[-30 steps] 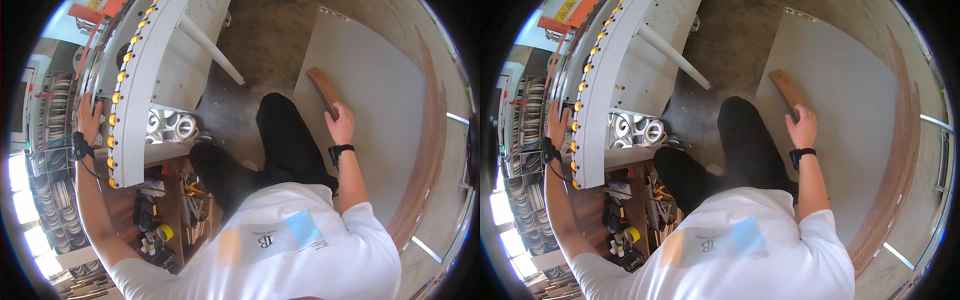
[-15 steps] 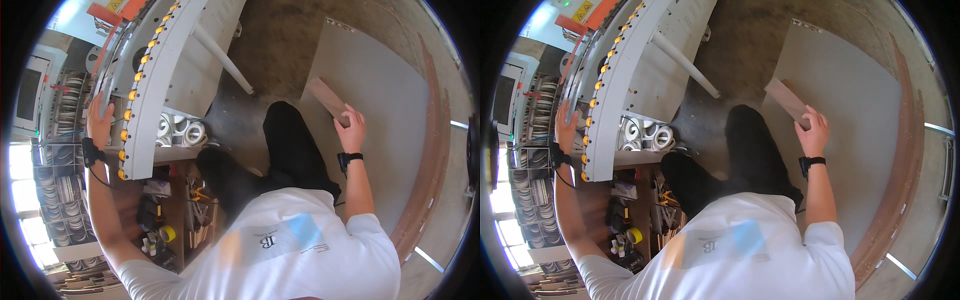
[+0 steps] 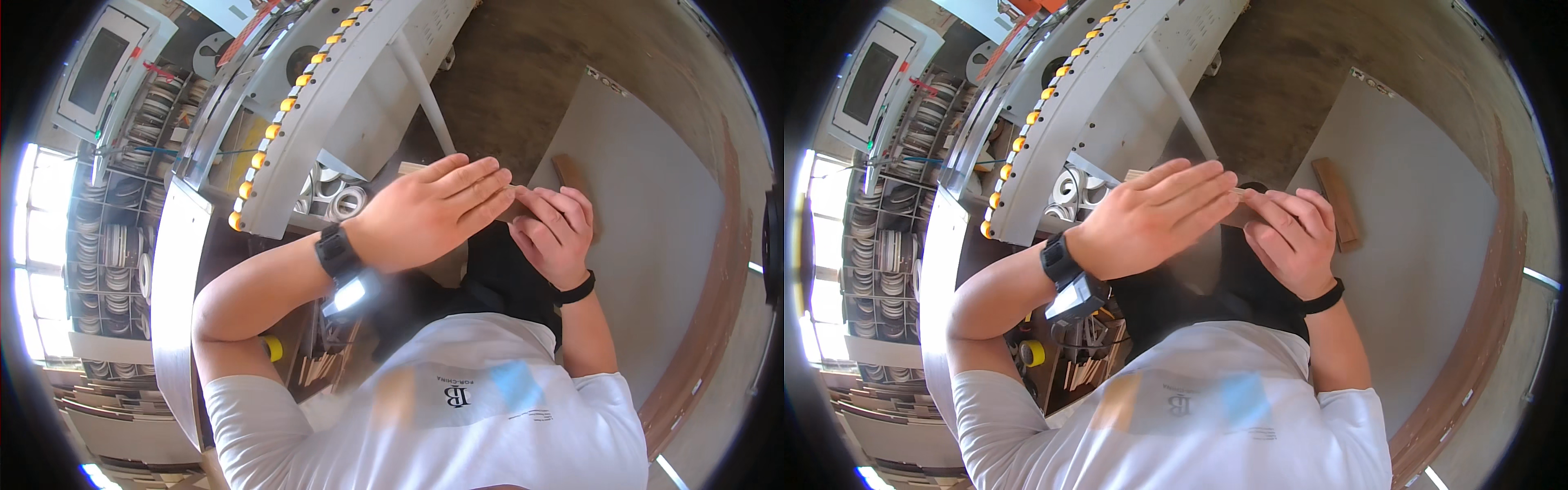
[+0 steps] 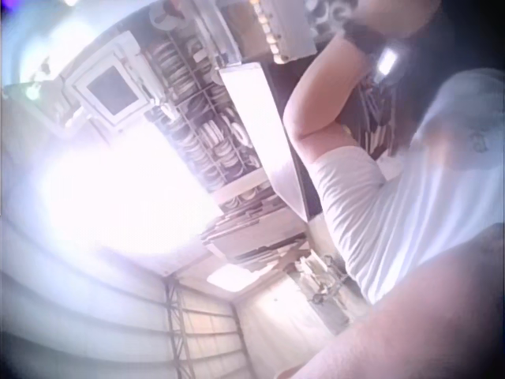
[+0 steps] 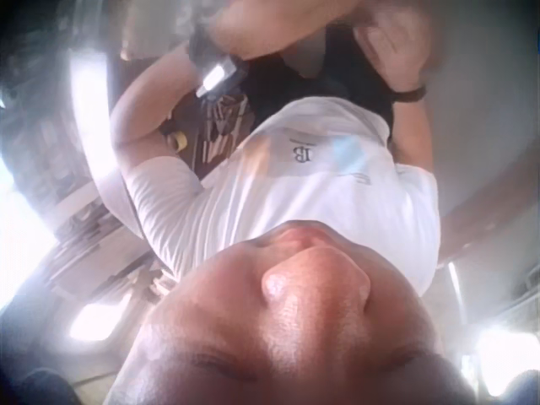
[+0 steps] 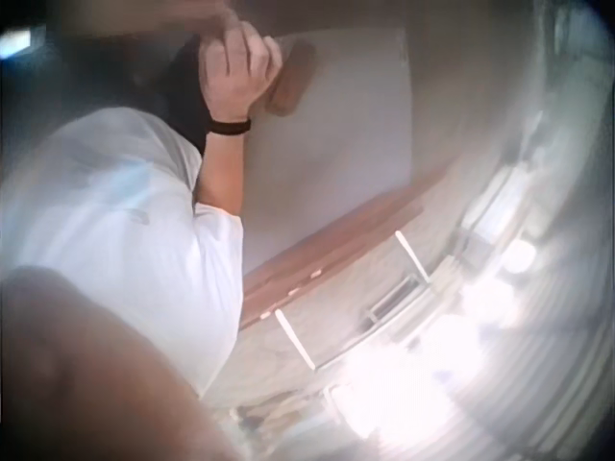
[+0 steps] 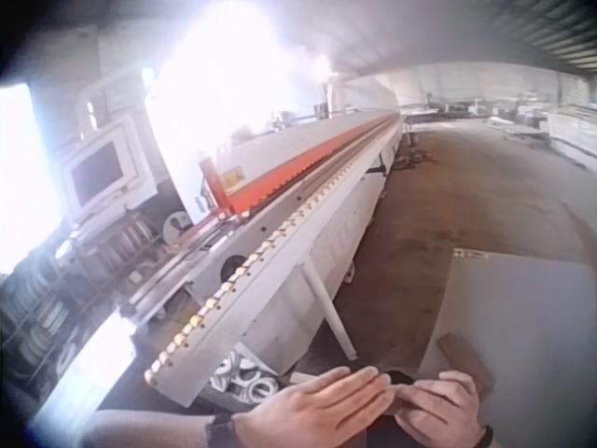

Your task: Operating an industrial edge banding machine to process wood panels, including loading tape and feeding boards.

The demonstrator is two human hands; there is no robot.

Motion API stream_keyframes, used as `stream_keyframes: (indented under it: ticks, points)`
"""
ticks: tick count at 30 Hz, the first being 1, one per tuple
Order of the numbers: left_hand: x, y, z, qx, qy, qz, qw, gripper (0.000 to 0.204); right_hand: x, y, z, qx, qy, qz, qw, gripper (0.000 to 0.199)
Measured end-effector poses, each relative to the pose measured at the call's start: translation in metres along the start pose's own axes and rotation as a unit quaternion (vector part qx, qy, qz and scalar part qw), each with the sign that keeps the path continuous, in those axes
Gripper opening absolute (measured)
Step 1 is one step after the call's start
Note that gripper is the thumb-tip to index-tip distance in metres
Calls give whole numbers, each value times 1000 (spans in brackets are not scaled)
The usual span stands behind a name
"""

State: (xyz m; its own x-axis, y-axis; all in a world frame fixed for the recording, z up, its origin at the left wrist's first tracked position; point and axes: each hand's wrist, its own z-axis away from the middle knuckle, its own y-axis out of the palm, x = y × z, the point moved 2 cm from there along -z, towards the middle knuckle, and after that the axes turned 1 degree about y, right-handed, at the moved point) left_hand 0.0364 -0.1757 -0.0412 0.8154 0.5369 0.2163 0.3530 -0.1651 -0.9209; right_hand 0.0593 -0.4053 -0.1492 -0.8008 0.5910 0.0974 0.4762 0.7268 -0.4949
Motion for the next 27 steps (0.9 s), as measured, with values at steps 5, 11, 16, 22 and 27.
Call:
stream_keyframes:
  ticks: [5, 11, 16, 22, 27]
  points:
    - [25, -13, 29, 51, -65, -9, 997, 68, -8, -16, 4, -15, 26, 19, 999, 34]
    - [52, -42, 59, 53, -171, -19, 984, 64, -11, -14, 8, -28, 66, 12, 997, 42]
    - [29, -37, 52, 9, -82, -103, 991, 43, 7, -4, -10, -1, 43, -68, 997, 43]
    - [24, -38, 59, -54, -11, -117, 992, 15, 30, 5, -33, 32, 54, -79, 995, 43]
    - [19, -37, 64, -26, 11, -134, 991, 14, 49, 29, -37, 98, 54, -80, 990, 43]
